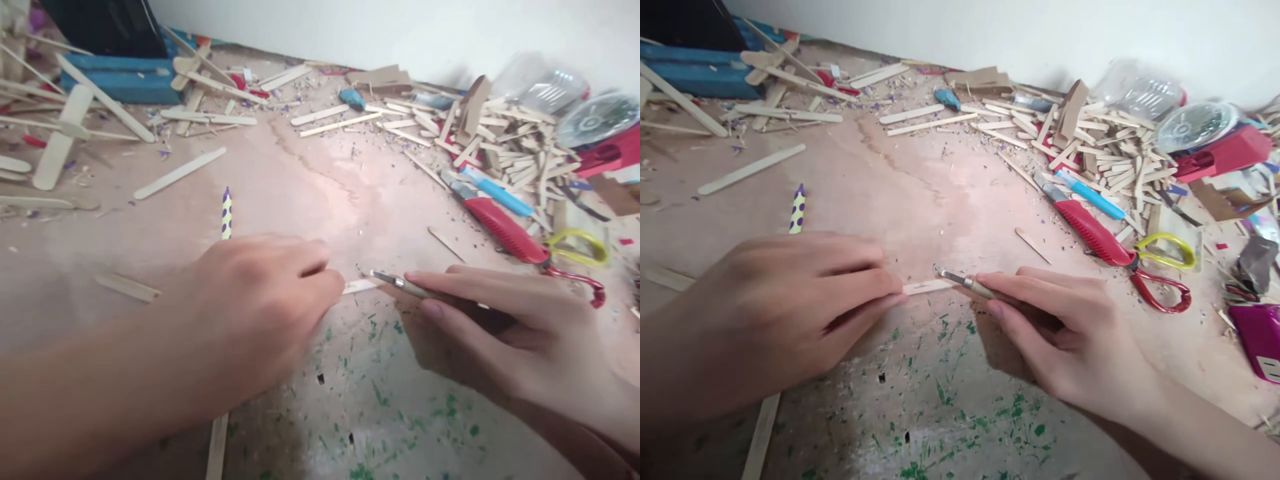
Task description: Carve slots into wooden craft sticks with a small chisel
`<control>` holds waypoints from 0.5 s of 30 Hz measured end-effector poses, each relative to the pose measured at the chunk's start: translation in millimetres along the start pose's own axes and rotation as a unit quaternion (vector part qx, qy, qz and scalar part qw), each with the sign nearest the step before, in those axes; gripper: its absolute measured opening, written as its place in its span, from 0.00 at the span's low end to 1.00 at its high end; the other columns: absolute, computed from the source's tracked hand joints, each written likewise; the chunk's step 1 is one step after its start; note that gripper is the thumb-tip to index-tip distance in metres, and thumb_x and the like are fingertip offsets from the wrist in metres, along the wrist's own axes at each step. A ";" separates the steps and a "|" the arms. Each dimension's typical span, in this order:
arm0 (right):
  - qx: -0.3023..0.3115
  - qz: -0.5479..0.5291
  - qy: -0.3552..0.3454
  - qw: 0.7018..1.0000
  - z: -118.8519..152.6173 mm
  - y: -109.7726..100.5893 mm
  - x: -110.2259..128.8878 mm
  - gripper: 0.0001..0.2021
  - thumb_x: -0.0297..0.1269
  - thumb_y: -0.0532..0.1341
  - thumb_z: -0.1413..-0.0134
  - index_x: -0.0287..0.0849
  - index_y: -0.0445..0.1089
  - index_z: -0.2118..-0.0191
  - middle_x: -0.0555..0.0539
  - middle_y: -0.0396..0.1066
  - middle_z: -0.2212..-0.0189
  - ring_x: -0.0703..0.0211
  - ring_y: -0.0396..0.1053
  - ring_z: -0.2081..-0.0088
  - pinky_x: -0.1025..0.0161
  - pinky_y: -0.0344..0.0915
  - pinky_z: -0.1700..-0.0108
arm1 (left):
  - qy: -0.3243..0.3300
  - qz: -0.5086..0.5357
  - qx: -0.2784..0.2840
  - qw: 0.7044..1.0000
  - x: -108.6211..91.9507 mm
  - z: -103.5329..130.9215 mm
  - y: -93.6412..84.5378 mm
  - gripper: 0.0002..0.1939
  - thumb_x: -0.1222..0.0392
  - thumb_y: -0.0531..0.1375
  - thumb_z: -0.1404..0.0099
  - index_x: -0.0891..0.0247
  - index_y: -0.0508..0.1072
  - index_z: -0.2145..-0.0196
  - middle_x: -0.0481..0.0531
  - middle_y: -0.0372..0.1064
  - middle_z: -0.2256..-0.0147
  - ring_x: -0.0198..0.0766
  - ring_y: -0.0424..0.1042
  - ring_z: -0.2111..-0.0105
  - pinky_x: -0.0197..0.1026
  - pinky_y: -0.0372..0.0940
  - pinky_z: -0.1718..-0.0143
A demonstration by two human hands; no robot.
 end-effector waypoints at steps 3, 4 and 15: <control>0.023 -0.079 0.029 0.996 0.0 2.3 4.7 0.13 0.34 0.65 0.22 0.50 0.84 0.40 0.51 0.89 0.56 0.61 0.86 0.64 0.71 0.79 0.67 | 0.000 -0.011 0.030 1.000 -5.2 2.3 -1.1 0.17 0.68 0.57 0.20 0.59 0.79 0.67 0.49 0.72 0.70 0.43 0.72 0.73 0.51 0.63 0.72; 0.029 -0.093 0.033 0.995 -0.6 3.6 6.9 0.13 0.34 0.65 0.21 0.49 0.85 0.40 0.50 0.89 0.53 0.60 0.87 0.61 0.71 0.81 0.64 | -0.007 -0.006 0.033 0.999 -6.4 2.3 -1.5 0.17 0.67 0.57 0.20 0.59 0.79 0.67 0.49 0.73 0.71 0.43 0.74 0.73 0.51 0.63 0.72; 0.046 -0.059 0.009 0.997 -27.9 6.8 15.0 0.14 0.32 0.63 0.22 0.43 0.87 0.44 0.48 0.89 0.57 0.62 0.86 0.65 0.72 0.80 0.62 | -0.071 0.022 0.038 0.997 7.2 -6.6 -13.0 0.18 0.59 0.59 0.19 0.58 0.81 0.68 0.46 0.76 0.73 0.43 0.76 0.73 0.49 0.65 0.71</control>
Point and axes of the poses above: each hand's wrist, its own z-axis away from the middle knuckle, its own y-axis out of the palm, x = y × z, the point moved 3 cm from there along -z, towards the middle knuckle
